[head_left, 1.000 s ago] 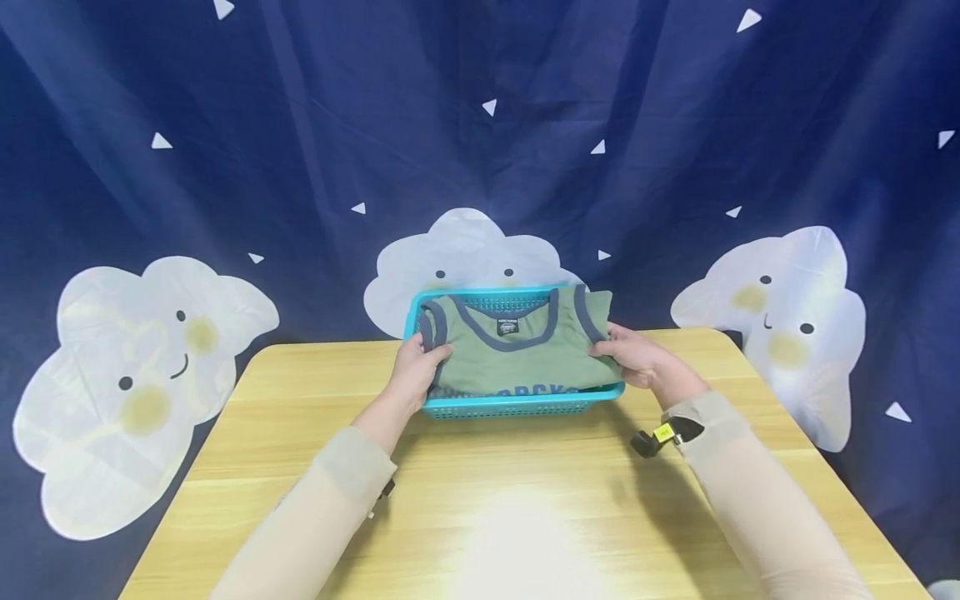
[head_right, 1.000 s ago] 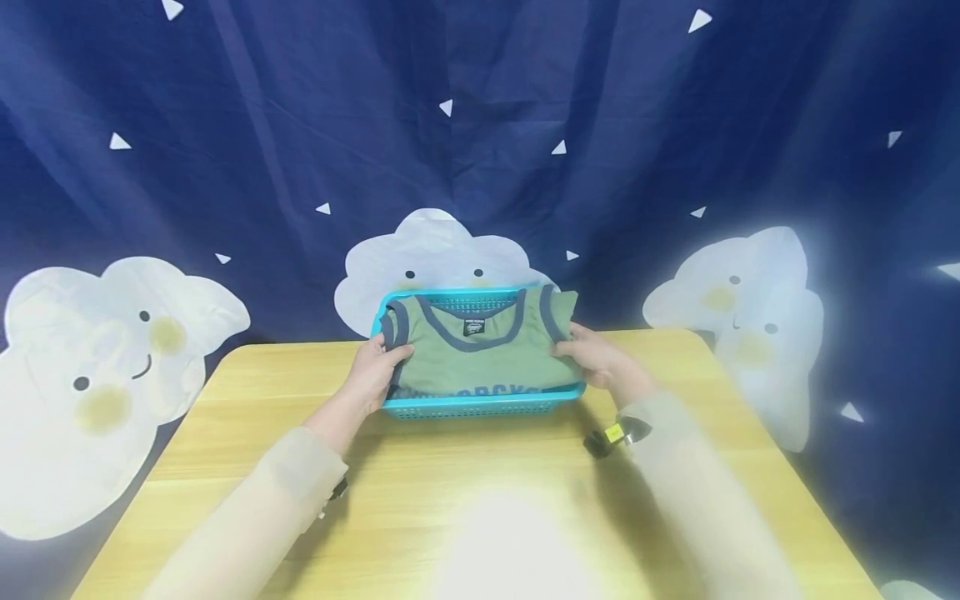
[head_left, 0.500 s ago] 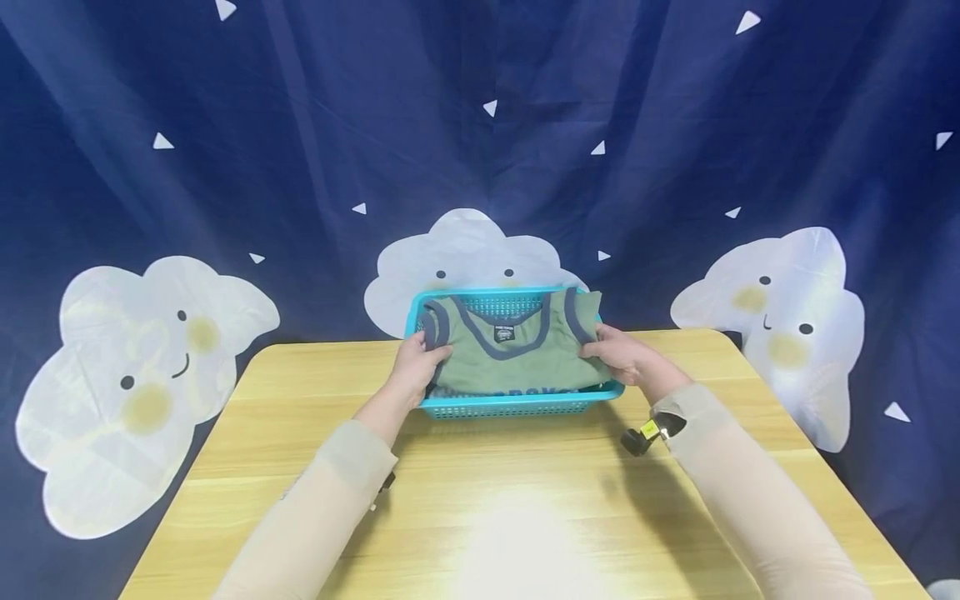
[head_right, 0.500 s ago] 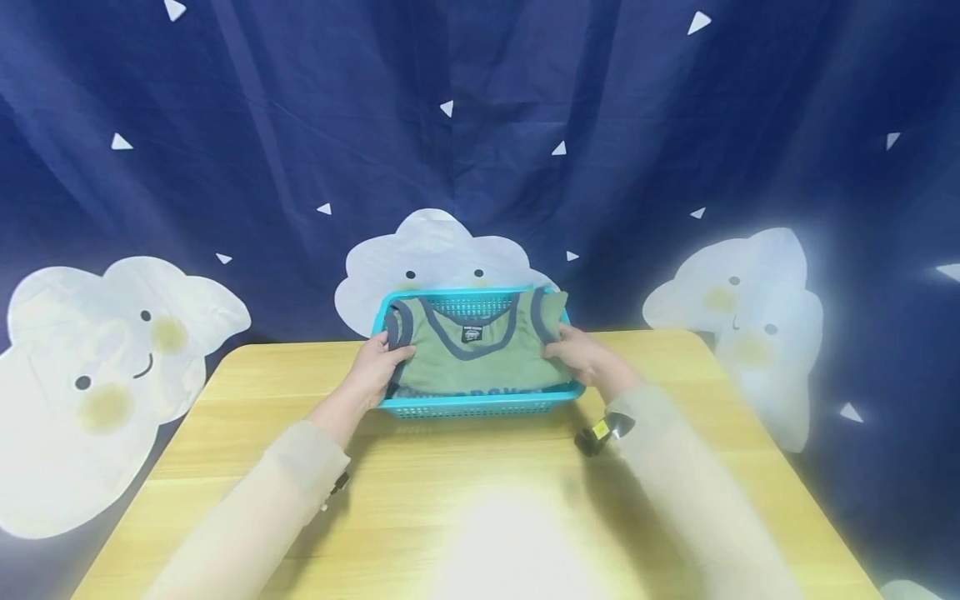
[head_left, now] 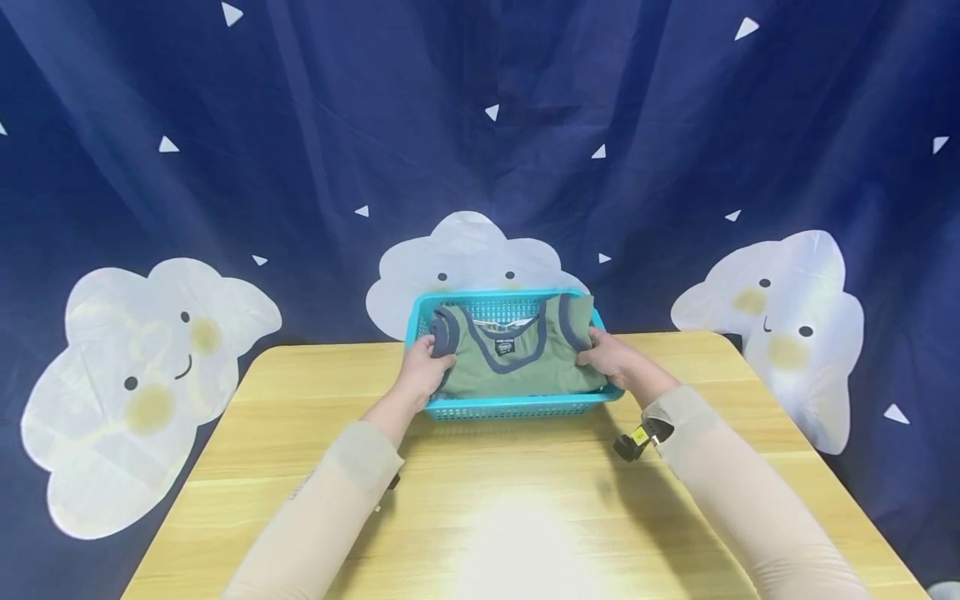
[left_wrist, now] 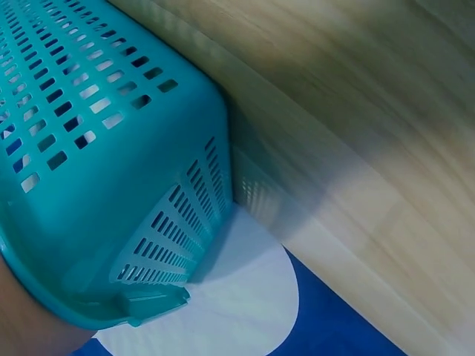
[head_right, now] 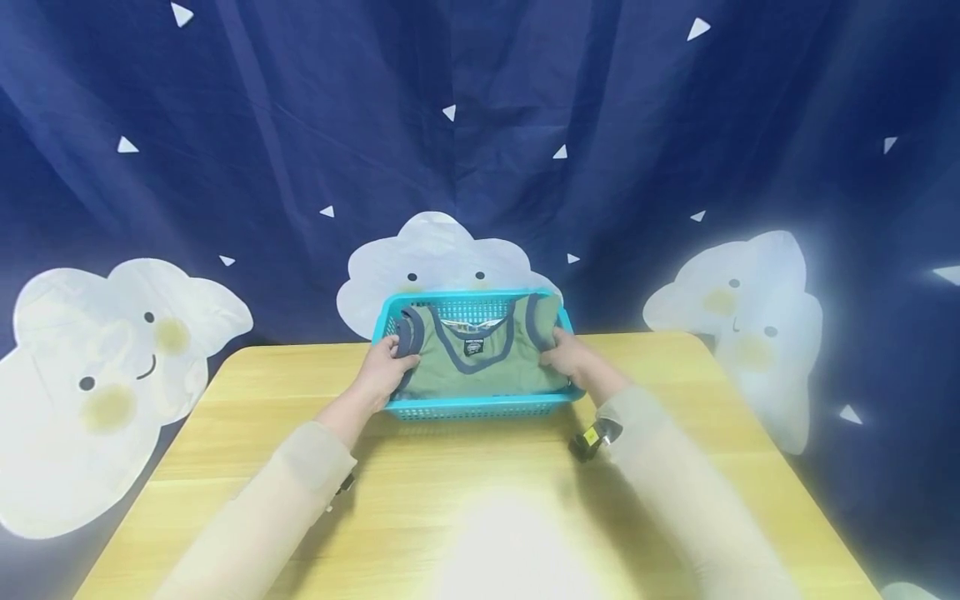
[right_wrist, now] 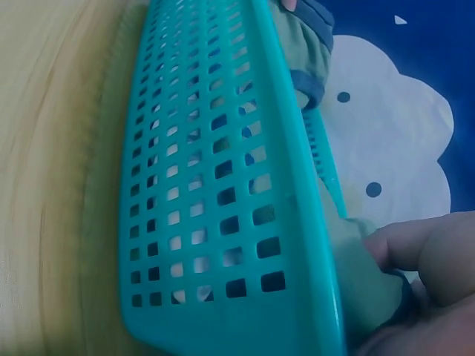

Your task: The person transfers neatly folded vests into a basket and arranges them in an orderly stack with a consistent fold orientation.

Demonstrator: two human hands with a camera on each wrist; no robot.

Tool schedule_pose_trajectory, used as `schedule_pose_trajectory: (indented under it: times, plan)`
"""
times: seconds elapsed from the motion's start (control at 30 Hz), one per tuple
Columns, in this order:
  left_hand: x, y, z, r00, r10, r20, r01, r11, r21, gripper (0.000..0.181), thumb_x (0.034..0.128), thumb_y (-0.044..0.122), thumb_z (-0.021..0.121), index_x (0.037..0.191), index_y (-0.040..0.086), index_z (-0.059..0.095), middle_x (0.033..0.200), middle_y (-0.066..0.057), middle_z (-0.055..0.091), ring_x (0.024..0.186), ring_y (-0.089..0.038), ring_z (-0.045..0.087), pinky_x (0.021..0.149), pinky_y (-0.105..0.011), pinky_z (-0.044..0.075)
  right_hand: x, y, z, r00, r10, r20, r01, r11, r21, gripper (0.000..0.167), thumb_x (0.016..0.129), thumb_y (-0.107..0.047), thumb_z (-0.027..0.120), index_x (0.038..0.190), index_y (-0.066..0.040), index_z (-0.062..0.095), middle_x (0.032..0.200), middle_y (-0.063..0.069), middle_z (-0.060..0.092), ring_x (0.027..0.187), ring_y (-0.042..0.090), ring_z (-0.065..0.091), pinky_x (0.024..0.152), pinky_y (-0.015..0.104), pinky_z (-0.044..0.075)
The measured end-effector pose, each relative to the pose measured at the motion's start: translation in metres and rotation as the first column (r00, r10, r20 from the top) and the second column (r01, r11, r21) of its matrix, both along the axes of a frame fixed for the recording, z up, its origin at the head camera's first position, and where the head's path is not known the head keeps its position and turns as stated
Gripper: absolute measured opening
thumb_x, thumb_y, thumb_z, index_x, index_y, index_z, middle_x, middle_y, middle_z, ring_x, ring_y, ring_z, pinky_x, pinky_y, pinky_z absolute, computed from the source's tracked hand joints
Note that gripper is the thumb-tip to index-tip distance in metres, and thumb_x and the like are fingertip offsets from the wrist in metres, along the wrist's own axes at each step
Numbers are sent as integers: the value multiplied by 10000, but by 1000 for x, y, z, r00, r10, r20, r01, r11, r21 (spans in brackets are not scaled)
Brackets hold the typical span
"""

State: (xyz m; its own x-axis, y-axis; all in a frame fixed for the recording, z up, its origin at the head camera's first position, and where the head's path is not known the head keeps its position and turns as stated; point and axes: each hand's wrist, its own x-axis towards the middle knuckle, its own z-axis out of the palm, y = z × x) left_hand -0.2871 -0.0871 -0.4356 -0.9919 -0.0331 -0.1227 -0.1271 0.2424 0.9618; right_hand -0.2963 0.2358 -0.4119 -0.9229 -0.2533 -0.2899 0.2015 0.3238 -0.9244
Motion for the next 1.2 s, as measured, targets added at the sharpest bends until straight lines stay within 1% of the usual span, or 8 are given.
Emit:
schedule_pose_trajectory:
  times: [0.1, 0.23, 0.4, 0.53, 0.8, 0.93, 1.07, 1.2]
  plan:
    - [1, 1, 1, 1000, -6, 7, 6, 999, -43, 666, 972, 84, 610, 1531, -42, 273, 1587, -251, 286, 1460, -379, 290, 1189, -453, 274, 0, -2, 0, 1000, -2, -9, 3, 998, 69, 704, 945, 77, 453, 1560, 37, 112, 1421, 303, 338, 1022, 291, 554, 803, 340, 531]
    - [2, 2, 1, 1000, -4, 7, 4, 995, -97, 663, 972, 79, 606, 1531, -43, 271, 1575, -255, 302, 1448, -398, 303, 1185, -483, 274, 1, -5, 1, 999, 5, -32, 1, 984, 179, 710, 954, 60, 467, 1551, 85, 83, 1473, 346, 293, 1173, 395, 512, 924, 437, 511]
    - [3, 5, 1, 1000, 3, 20, 0, 988, -155, 668, 978, 87, 593, 1539, -37, 253, 1571, -256, 302, 1448, -408, 297, 1175, -513, 280, 2, -8, 3, 999, 12, -50, 2, 962, 275, 743, 973, 29, 488, 1550, 102, 26, 1542, 354, 208, 1342, 469, 380, 1068, 531, 413]
    - [3, 5, -1, 1000, 9, 7, -7, 979, -205, 676, 978, 110, 583, 1545, -30, 241, 1573, -252, 302, 1449, -409, 297, 1171, -519, 287, 2, -10, 3, 998, 14, -60, 5, 953, 302, 717, 980, 14, 496, 1549, 102, 68, 1518, 348, 262, 1339, 467, 392, 1077, 539, 404]
    - [6, 7, -1, 998, 18, -54, -33, 954, -297, 663, 973, 150, 577, 1533, -25, 269, 1538, -246, 374, 1424, -397, 355, 1161, -510, 314, 4, -9, 6, 999, 0, -41, 16, 930, 366, 749, 982, -35, 518, 1549, 106, 49, 1564, 354, 178, 1397, 481, 312, 1105, 563, 364]
    - [8, 9, 0, 996, 29, -80, -54, 944, -325, 659, 980, 170, 573, 1533, -18, 268, 1527, -250, 389, 1409, -403, 378, 1151, -518, 330, 3, -9, 6, 999, -7, -35, 19, 934, 358, 737, 985, -43, 528, 1541, 120, 73, 1535, 356, 234, 1351, 470, 384, 1076, 547, 403]
    - [9, 10, 0, 992, 46, -121, -82, 944, -320, 655, 975, 153, 565, 1533, -17, 267, 1522, -253, 394, 1405, -408, 381, 1154, -522, 323, 2, -9, 6, 1000, -21, -22, 28, 938, 345, 717, 993, -57, 533, 1536, 122, 101, 1507, 349, 283, 1307, 454, 437, 1052, 528, 431]
    - [9, 13, -1, 982, 66, -176, -123, 934, -335, 655, 975, 133, 557, 1540, -16, 259, 1547, -246, 355, 1420, -401, 359, 1162, -504, 315, 4, -8, 8, 999, -29, -19, 33, 938, 344, 725, 994, -71, 542, 1538, 123, 103, 1538, 352, 242, 1344, 457, 400, 1083, 531, 403]
